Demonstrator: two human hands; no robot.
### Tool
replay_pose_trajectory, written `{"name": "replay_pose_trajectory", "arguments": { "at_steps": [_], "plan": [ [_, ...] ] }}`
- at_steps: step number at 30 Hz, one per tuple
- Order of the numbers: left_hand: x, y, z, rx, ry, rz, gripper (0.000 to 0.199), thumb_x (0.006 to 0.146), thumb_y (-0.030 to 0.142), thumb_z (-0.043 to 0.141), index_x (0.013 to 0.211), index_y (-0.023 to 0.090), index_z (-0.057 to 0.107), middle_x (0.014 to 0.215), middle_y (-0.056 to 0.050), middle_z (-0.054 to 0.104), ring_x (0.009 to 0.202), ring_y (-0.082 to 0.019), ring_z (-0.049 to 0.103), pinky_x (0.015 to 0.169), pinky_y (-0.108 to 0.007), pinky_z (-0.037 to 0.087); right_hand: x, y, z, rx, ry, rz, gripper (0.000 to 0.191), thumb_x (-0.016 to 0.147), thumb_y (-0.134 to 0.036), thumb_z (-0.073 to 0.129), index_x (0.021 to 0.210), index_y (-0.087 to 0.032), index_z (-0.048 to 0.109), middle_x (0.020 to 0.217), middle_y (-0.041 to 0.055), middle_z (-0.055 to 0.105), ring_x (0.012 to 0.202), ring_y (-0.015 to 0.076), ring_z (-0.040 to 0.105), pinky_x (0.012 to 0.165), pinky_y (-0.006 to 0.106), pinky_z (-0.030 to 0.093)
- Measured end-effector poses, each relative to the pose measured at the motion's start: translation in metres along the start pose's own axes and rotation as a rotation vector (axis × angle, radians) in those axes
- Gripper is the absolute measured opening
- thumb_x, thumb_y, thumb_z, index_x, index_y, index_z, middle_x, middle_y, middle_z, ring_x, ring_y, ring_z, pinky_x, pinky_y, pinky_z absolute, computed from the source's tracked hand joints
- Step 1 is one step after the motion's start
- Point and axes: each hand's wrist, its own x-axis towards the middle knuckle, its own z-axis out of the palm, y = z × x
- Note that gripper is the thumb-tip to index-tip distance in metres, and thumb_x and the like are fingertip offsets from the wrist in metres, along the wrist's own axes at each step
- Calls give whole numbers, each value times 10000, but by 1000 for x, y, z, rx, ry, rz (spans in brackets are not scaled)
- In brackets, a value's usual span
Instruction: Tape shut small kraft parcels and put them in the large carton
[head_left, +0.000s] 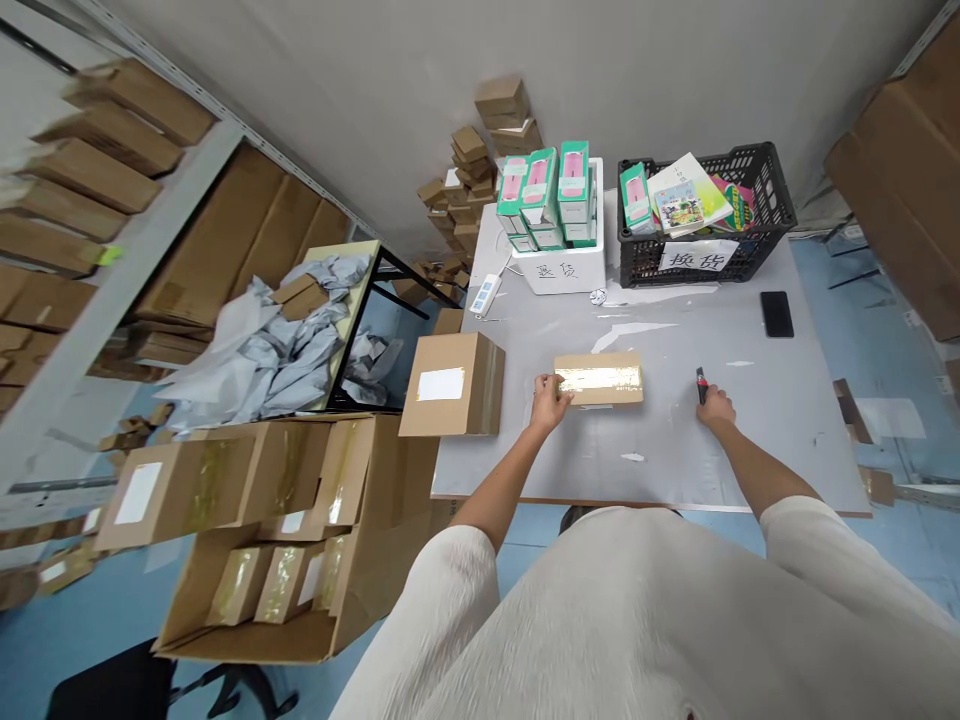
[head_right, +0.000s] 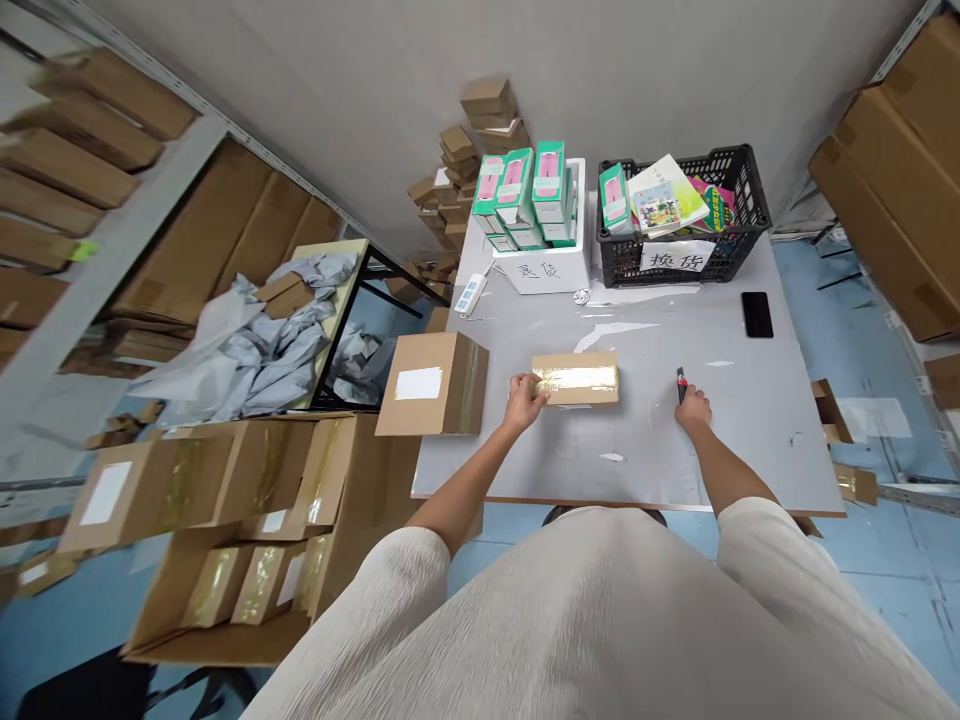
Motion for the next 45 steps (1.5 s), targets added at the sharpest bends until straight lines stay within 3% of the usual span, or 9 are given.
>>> {"name": "replay_pose_trajectory", "arguments": {
  "at_steps": [5, 9, 13, 16, 19, 23, 30, 33, 45],
  "plan": [
    [2, 0, 1, 3, -11, -7, 426, 927, 298, 740, 1327, 261, 598, 1471, -130, 471, 1084, -264, 647, 1005, -439, 553, -6, -5, -12, 251, 42, 22, 479, 847, -234, 728, 1295, -232, 557, 1193, 138, 728, 1073, 304, 726, 868, 395, 566],
    [5, -1, 2, -26, -9, 21, 418, 929, 313, 742, 1320, 264, 604, 1458, -125, 479, 1128, -273, 643, 1026, -436, 547, -10, -26, -34, 585, 135, -26, 388, 818, -303, 701, 1194, -252, 618, 1060, 61, 785, 909, 244, 736, 792, 339, 570],
    [6, 1, 3, -45, -22, 41, 422, 927, 333, 741, 1324, 266, 614, 1459, -121, 485, 1132, -268, 655, 1005, -420, 559, -18, -62, -62, 778, 116, -274, 285, 902, -400, 557, 1062, -214, 703, 905, 47, 777, 818, 215, 713, 744, 299, 556],
    [4, 2, 1, -45, -44, 83, 414, 958, 317, 693, 1361, 266, 616, 1491, -119, 495, 1070, -246, 676, 973, -411, 573, -35, -93, -81, 813, 12, -412, 378, 959, -465, 535, 1171, -197, 695, 940, 47, 778, 753, 197, 723, 694, 287, 553],
    [-4, 1, -2, 6, -24, 194, 383, 1007, 265, 599, 1389, 271, 626, 1530, -116, 514, 1151, -260, 671, 966, -402, 579, -60, -125, -97, 647, -54, -635, 392, 1020, -467, 528, 1224, -192, 721, 1095, 86, 806, 817, 204, 745, 795, 319, 580],
    [-15, -1, -5, 191, 26, 341, 382, 1055, 231, 497, 1408, 235, 643, 1496, -159, 571, 1311, -326, 603, 1009, -444, 566, -94, -163, -108, 282, -5, -844, 392, 1043, -374, 534, 1341, -221, 737, 1358, 100, 779, 1173, 281, 724, 996, 365, 548],
    [-19, -2, -2, 297, -50, 462, 507, 1048, 162, 481, 1550, 205, 545, 1618, -183, 545, 1421, -338, 564, 1139, -490, 504, -124, -214, -103, -253, 3, -868, 422, 1103, -364, 459, 1401, -250, 734, 1415, 83, 754, 1267, 275, 686, 973, 323, 513],
    [-18, -2, -1, 234, -83, 434, 524, 1037, 129, 489, 1545, 232, 562, 1622, -168, 556, 1318, -324, 657, 1119, -474, 520, -128, -226, -101, -375, 11, -868, 440, 1121, -393, 434, 1432, -271, 719, 1412, 90, 745, 1247, 274, 686, 945, 315, 505],
    [-17, 6, -3, 331, -159, 423, 720, 926, -29, 466, 1597, 227, 509, 1682, -142, 511, 1158, -293, 731, 1062, -440, 547, -134, -242, -103, -443, 21, -834, 418, 1110, -346, 440, 1379, -246, 745, 1367, 96, 760, 1197, 277, 700, 877, 321, 497]
  ]
}}
